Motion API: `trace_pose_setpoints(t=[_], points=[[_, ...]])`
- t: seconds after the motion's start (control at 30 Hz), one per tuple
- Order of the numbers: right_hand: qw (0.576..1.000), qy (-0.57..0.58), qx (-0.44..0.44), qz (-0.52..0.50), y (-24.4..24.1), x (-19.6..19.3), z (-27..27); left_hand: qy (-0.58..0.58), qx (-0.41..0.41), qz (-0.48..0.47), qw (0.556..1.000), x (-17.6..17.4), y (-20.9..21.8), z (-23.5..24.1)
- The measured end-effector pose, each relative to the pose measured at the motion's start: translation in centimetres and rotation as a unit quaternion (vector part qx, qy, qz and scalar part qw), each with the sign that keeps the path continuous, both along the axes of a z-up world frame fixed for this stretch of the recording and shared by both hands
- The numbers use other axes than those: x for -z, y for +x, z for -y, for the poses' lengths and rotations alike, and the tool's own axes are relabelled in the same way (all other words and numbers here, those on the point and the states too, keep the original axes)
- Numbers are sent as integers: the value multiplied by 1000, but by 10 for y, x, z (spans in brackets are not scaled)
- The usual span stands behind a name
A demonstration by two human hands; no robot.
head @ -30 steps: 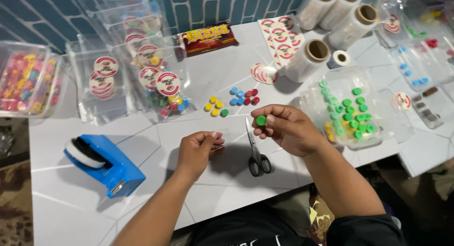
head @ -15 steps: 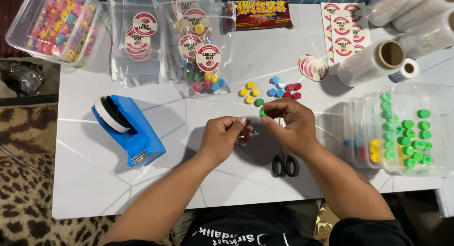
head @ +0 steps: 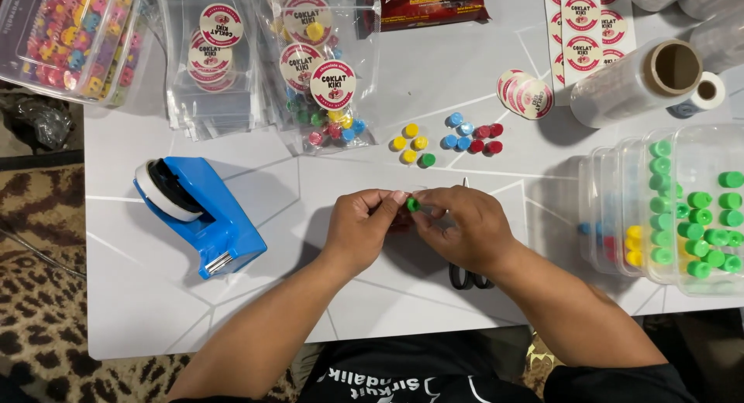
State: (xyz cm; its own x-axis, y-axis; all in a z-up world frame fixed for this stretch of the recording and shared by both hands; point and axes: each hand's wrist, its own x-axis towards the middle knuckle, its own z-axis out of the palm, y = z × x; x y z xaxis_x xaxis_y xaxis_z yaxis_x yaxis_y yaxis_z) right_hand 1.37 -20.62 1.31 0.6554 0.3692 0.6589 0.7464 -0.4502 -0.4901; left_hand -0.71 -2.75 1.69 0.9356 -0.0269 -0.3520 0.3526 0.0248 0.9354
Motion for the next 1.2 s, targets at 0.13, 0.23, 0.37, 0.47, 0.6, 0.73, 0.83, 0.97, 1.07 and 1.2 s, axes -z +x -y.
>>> trace_pose_setpoints(t=[0.13,0.23,0.37,0.47,0.6,0.73,0.83,0.97,1.07,1.2], points=[[1000,-11,-7,-4,0,8,3,-14,0,8,1000,5,-1,0],[1000,-20,10,7,0,15,5,-51,14,36,998,8,-3,0],[999,-11,12,-38,-1,5,3,-53,-2,27,998,16,-2,1],[991,56,12,-122,3,-8,7,-62,-20,17,998,20,-1,1],[913,204,-19,-353,13,-5,23,-119,-47,-7,992,14,-2,3],[842,243,-29,-481,12,4,18,-118,-40,-2,992,19,-3,3],[810,241,-24,-535,13,-1,14,-112,-32,5,993,18,-3,4],[832,183,0,-523,16,-4,15,-72,-19,22,997,15,-4,4],[863,154,14,-480,12,-9,13,-30,-14,23,999,10,-2,4],[954,74,-4,-291,6,-18,6,31,-29,27,999,7,-2,6]])
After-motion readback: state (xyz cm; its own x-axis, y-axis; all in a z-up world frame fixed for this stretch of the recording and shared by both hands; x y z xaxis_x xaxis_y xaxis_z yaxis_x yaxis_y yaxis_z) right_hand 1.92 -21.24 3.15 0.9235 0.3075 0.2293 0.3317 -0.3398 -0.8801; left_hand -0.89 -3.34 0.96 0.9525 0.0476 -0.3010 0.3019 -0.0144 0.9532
